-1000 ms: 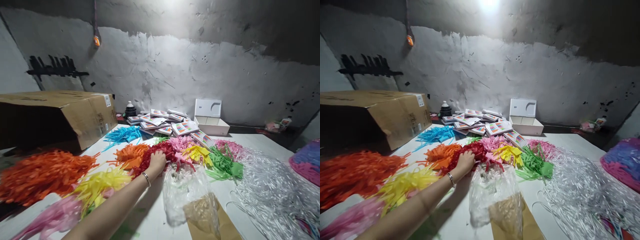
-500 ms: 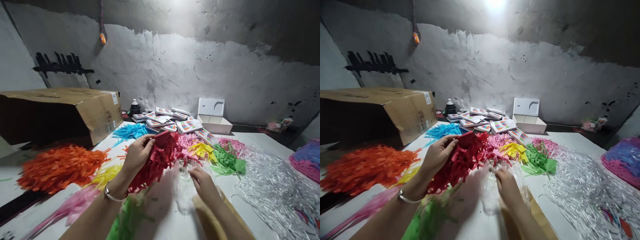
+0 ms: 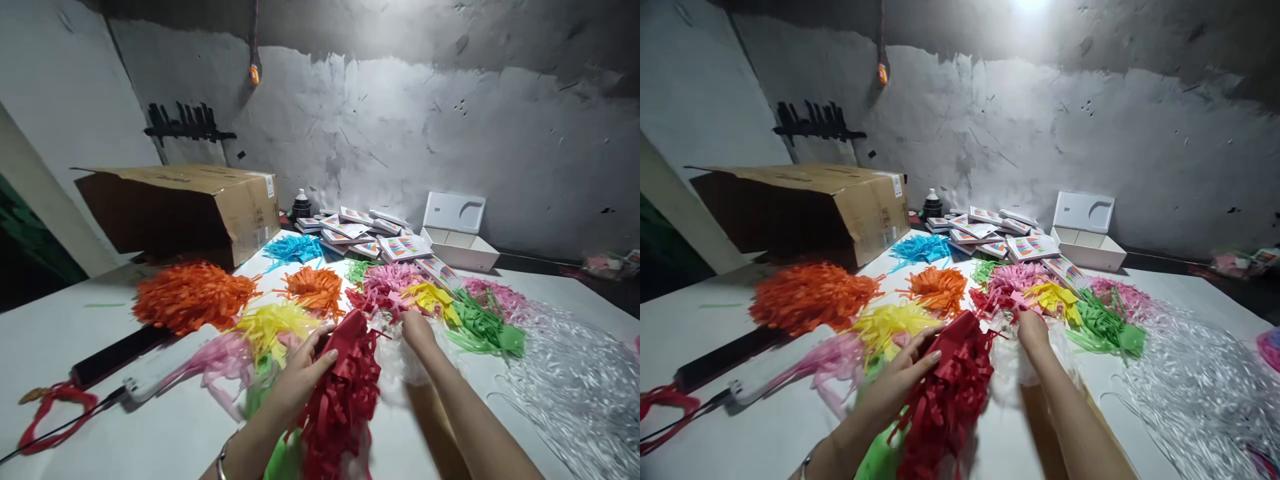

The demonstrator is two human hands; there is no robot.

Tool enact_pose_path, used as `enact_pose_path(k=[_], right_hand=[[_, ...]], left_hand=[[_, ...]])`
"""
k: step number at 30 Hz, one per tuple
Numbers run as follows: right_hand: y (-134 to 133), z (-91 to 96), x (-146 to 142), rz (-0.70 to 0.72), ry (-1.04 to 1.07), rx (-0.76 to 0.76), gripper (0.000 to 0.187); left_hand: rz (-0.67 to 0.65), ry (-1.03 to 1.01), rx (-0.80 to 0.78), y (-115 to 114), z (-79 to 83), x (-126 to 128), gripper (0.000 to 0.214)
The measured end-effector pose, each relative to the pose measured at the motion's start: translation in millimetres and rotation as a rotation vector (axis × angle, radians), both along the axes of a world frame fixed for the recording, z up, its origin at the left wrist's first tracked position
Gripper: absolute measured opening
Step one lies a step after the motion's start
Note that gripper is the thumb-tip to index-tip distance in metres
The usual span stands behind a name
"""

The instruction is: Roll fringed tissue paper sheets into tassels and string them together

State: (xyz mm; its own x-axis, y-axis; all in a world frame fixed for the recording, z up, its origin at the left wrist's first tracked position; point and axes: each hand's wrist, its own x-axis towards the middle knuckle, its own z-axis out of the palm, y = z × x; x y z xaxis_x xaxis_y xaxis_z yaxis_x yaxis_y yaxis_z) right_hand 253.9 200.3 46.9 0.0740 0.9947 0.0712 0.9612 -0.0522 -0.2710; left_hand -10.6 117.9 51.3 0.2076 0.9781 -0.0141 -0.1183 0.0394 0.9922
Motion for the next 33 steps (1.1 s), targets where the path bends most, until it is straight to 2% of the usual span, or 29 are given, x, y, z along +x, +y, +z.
enact_pose_path(k=[2, 5, 6, 7, 9, 11, 13, 17, 20, 22, 25, 27, 30, 33], right_hand=[[-39.0, 7.6, -17.4, 0.144, 0.025, 0.098, 0.018], [-103.4, 9.5, -51.6, 0.399, 0.088, 0.226, 0.017], [-121.0, 8.1, -61.5, 0.538, 0.105, 0.384, 0.019], [-134.9, 6.0, -69.3, 0.608, 0.101, 0.496, 0.019], [-151.7, 0.0, -77.4, 0.658, 0.150, 0.662, 0.019], [-157.6, -6.4, -76.7, 0.590, 0.271, 0.668, 0.018], [-159.0, -11.0, -71.2, 0.513, 0.433, 0.589, 0.014], [-162.3, -7.7, -58.7, 0.398, 0.748, 0.277, 0.012], [-164.8, 1.5, -50.6, 0.433, 0.864, 0.076, 0.013], [-165.9, 5.8, -46.2, 0.512, 0.798, 0.136, 0.011], [-169.1, 8.1, -42.8, 0.611, 0.531, 0.462, 0.017], [-173.4, 8.8, -44.0, 0.655, 0.350, 0.626, 0.020], [-182.4, 8.9, -50.5, 0.671, 0.264, 0.667, 0.019], [-190.3, 4.8, -59.6, 0.596, 0.282, 0.649, 0.016]], left_hand=[[-0.013, -0.102, -0.062, -8.7, -7.6, 5.1, 0.055], [-0.009, -0.189, -0.086, -22.1, -17.1, 15.8, 0.054], [-0.008, -0.196, -0.083, -26.8, -19.2, 19.4, 0.053], [-0.014, -0.203, -0.078, -31.7, -20.6, 22.6, 0.052], [-0.039, -0.213, -0.068, -41.2, -21.8, 27.4, 0.052], [-0.077, -0.218, -0.069, -50.1, -21.6, 30.1, 0.054], [-0.115, -0.201, -0.075, -57.7, -21.3, 31.1, 0.058], [-0.120, -0.127, -0.052, -68.1, -20.8, 31.3, 0.053], [-0.088, -0.071, 0.006, -70.5, -20.5, 30.3, 0.048], [-0.094, -0.018, 0.045, -70.2, -20.5, 29.1, 0.047], [-0.118, 0.074, 0.086, -69.8, -20.3, 27.5, 0.046], [-0.108, 0.119, 0.116, -70.4, -19.2, 27.5, 0.043], [-0.083, 0.151, 0.144, -71.9, -16.4, 29.5, 0.038], [-0.068, 0.180, 0.164, -73.3, -14.0, 32.6, 0.034]])
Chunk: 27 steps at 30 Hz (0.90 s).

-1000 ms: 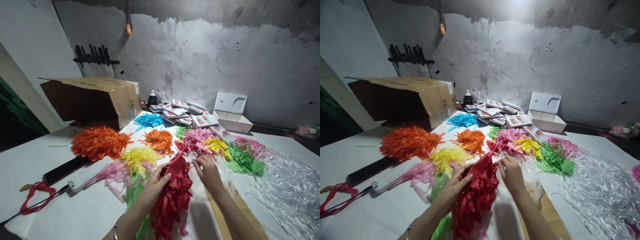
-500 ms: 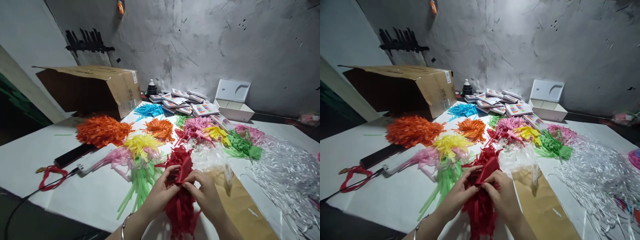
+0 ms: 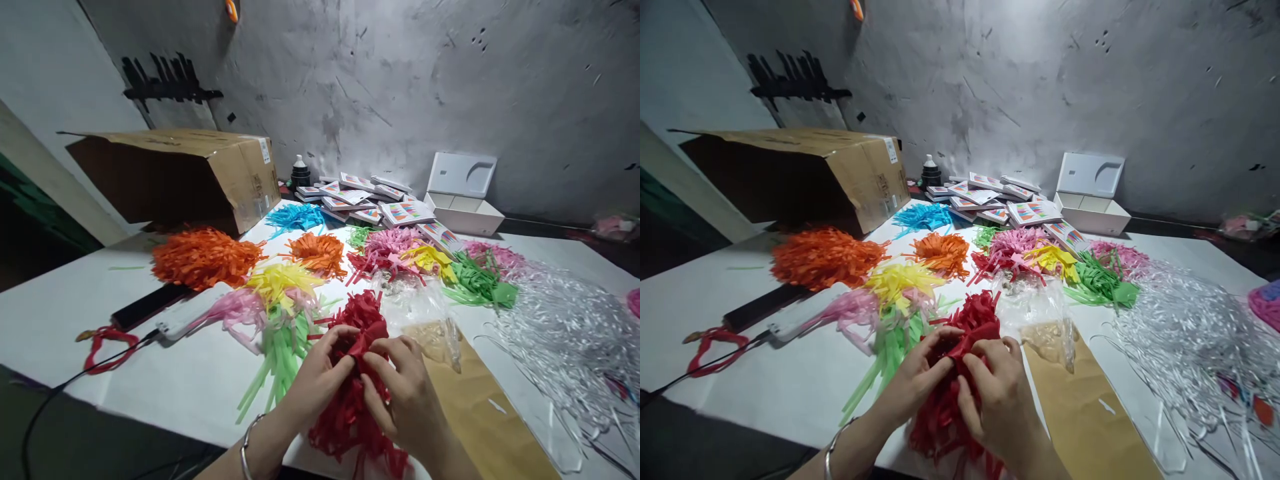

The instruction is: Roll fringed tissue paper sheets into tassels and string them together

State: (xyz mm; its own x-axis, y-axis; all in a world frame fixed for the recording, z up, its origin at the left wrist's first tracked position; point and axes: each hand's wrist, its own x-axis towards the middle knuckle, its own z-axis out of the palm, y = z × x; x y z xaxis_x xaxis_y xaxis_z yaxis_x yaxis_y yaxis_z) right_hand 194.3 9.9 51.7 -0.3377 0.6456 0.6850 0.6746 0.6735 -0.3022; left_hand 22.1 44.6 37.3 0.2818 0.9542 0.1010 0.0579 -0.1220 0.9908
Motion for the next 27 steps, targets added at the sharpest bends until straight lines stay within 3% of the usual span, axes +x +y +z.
enact_pose_path(k=[4, 9, 13, 18, 21, 24, 27], right_hand=[[-3.1, -11.1, -6.7, -0.070, 0.050, 0.053, 0.017], [1.3, -18.3, 1.0, -0.055, 0.157, -0.085, 0.015], [7.1, -12.6, 10.3, 0.014, 0.243, -0.296, 0.011], [14.8, 2.4, 15.3, 0.122, 0.438, -0.689, 0.024], [16.9, 5.5, 17.7, 0.144, 0.482, -0.779, 0.023], [16.4, 0.9, 19.5, 0.105, 0.396, -0.644, 0.019], [13.5, -5.6, 17.9, 0.015, 0.189, -0.277, 0.013]], left_hand=[[0.026, 0.057, 0.054, -1.3, 0.7, 1.4, 0.030], [0.029, 0.193, 0.213, -2.8, 1.1, -3.6, 0.036], [0.003, 0.230, 0.364, -3.6, 1.3, -6.8, 0.045], [-0.046, 0.287, 0.614, -2.6, -3.6, -8.2, 0.058], [-0.066, 0.354, 0.764, 1.8, -8.8, -10.6, 0.059], [-0.071, 0.381, 0.830, 7.3, -11.2, -14.1, 0.056], [-0.111, 0.374, 0.835, 10.9, -10.2, -16.4, 0.050]])
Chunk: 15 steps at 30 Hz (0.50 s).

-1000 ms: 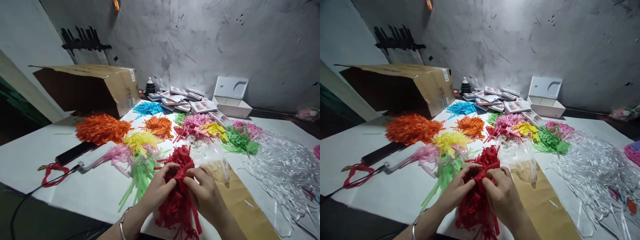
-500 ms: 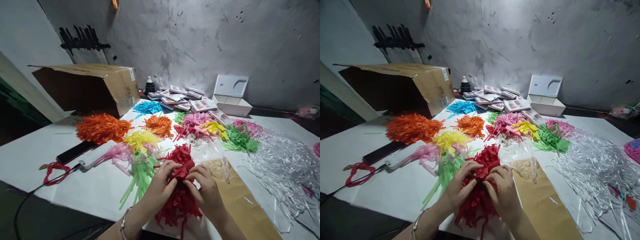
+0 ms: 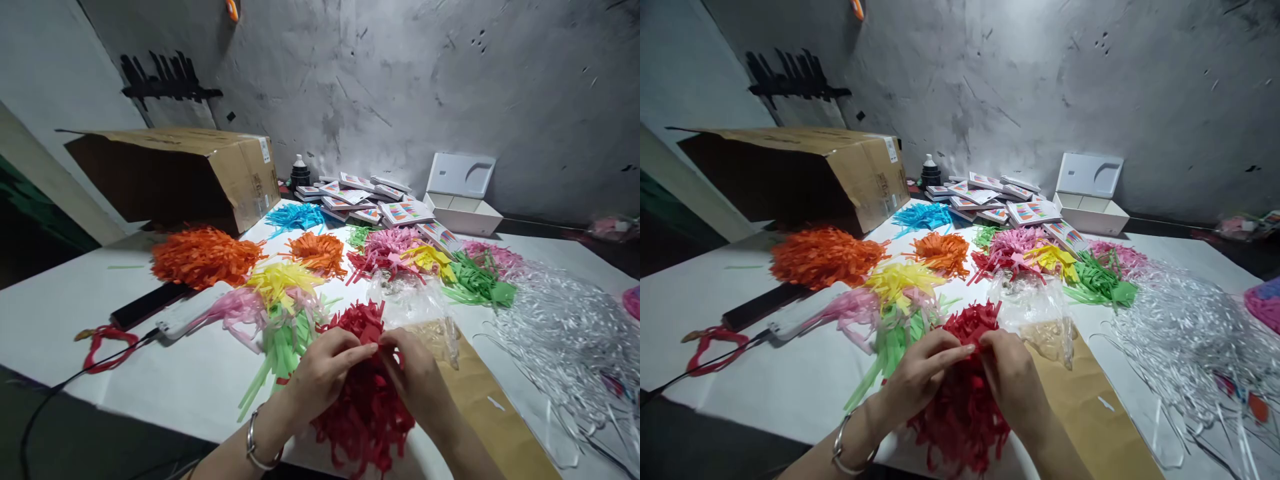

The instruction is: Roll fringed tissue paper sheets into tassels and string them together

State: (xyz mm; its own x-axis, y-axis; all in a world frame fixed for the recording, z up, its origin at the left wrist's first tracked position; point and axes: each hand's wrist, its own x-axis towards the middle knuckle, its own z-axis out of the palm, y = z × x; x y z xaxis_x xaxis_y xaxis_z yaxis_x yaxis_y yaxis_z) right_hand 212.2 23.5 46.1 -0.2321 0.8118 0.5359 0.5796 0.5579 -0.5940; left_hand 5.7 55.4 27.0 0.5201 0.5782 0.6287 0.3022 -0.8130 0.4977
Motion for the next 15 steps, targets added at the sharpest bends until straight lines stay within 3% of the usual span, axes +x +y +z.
enact_pose_path(k=[3, 6, 10, 15], right_hand=[[-3.4, -1.7, -4.8, -0.040, -0.240, 0.158, 0.022], [-4.7, 0.5, -9.1, -0.015, -0.234, 0.019, 0.018], [-1.3, 0.6, -8.5, -0.065, 0.071, -0.191, 0.021], [9.7, -13.5, 8.0, -0.375, 0.680, -0.299, 0.025]], left_hand=[[-0.034, 0.039, 0.003, 0.8, 1.2, -0.3, 0.040], [0.003, 0.059, 0.029, 0.3, 1.8, -0.6, 0.035], [0.109, 0.019, 0.158, -2.2, 2.7, -4.4, 0.029], [0.285, -0.105, 0.235, -4.3, 5.1, -18.2, 0.028]])
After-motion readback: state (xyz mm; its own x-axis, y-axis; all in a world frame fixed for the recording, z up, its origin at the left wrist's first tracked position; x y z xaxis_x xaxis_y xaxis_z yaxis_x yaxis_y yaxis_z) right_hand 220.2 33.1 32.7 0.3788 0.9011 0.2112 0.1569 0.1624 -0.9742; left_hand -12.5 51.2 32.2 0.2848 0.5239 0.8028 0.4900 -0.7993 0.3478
